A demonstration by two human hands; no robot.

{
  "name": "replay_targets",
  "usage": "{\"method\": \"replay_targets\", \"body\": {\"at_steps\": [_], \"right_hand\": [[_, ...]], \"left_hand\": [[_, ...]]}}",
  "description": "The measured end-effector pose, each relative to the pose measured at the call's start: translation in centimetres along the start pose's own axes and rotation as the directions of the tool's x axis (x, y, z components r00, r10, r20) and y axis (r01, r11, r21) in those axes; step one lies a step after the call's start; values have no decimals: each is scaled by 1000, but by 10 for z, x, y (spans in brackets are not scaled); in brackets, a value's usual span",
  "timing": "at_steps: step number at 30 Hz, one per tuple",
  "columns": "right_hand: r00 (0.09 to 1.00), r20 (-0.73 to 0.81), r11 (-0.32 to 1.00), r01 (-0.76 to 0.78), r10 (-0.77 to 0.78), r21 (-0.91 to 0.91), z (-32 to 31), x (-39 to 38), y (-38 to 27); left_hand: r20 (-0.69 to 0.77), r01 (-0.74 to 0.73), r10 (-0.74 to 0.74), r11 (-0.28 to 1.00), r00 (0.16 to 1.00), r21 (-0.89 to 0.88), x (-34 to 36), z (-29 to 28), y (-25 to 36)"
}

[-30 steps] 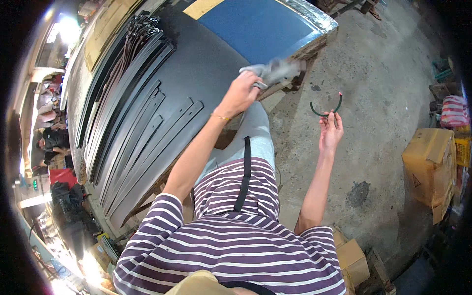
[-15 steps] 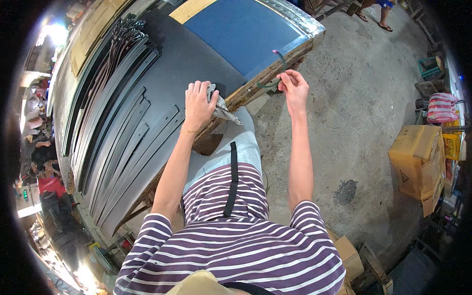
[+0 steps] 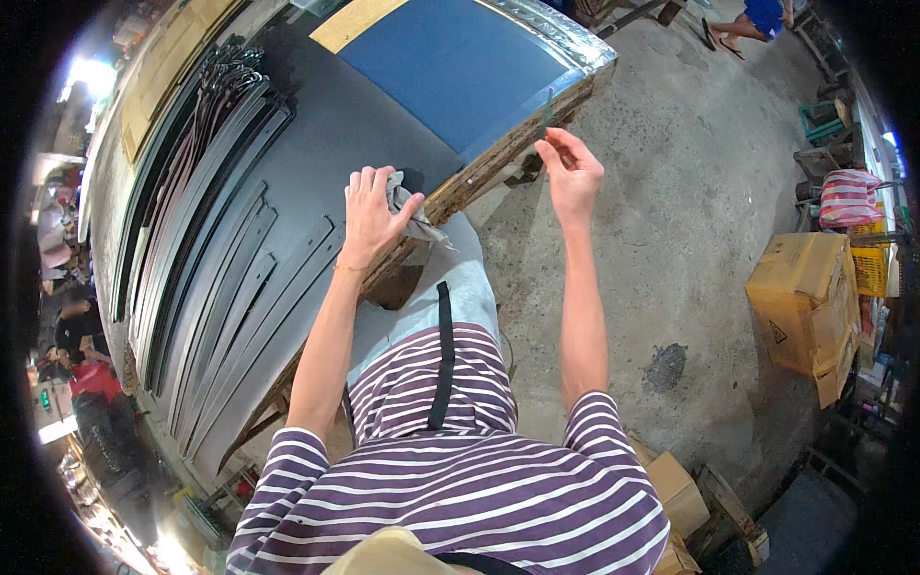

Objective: Searing loose threads and wiping down leather straps at a workshop table.

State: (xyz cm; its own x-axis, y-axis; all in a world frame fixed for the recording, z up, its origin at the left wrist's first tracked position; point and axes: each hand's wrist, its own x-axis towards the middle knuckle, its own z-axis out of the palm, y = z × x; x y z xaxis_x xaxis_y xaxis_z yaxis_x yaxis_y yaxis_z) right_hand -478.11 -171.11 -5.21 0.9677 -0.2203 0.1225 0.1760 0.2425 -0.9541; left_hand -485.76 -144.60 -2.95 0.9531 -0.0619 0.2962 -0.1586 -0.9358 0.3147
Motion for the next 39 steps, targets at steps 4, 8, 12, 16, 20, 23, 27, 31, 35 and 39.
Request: {"method": "replay_targets", "body": {"at_steps": [4, 8, 12, 16, 20, 23, 27, 31, 35, 39], "right_hand": [[864, 237, 714, 502, -445, -488, 7, 7, 4], [740, 545, 443, 672, -394, -593, 10, 8, 27], [767, 481, 491, 642, -425, -589, 6, 4, 27], [880, 299, 660, 475, -370, -581, -22, -14, 19], [971, 2, 729, 180, -238, -660, -59, -60, 12], [956, -263, 780, -64, -132, -623, -102, -110, 29], [784, -621, 860, -318, 1, -400, -198, -176, 82], [629, -773, 798, -426, -78, -426, -275, -220, 71], [587, -808, 817, -485, 41, -311, -292, -219, 69], [647, -750, 892, -409, 136, -191, -270, -194, 71]], "left_hand": [[69, -18, 18, 1000, 997, 7, -16, -11, 15], [52, -7, 6, 1000, 999, 20, -36, -7, 20], [42, -6, 6, 1000, 999, -2, -34, -4, 17], [28, 175, -179, 898, 983, -404, -17, 6, 13], [-246, 50, -117, 964, 962, -262, 42, 31, -24], [-71, 60, -74, 982, 995, -179, 114, 53, 37], [157, -180, 400, 684, 903, -707, 136, 144, 176], [-255, -530, 472, 659, 844, -534, 124, 135, 216], [-435, -429, 330, 890, 838, -151, 155, 66, 85], [-323, -74, 138, 976, 936, 203, 101, 8, -1]]}}
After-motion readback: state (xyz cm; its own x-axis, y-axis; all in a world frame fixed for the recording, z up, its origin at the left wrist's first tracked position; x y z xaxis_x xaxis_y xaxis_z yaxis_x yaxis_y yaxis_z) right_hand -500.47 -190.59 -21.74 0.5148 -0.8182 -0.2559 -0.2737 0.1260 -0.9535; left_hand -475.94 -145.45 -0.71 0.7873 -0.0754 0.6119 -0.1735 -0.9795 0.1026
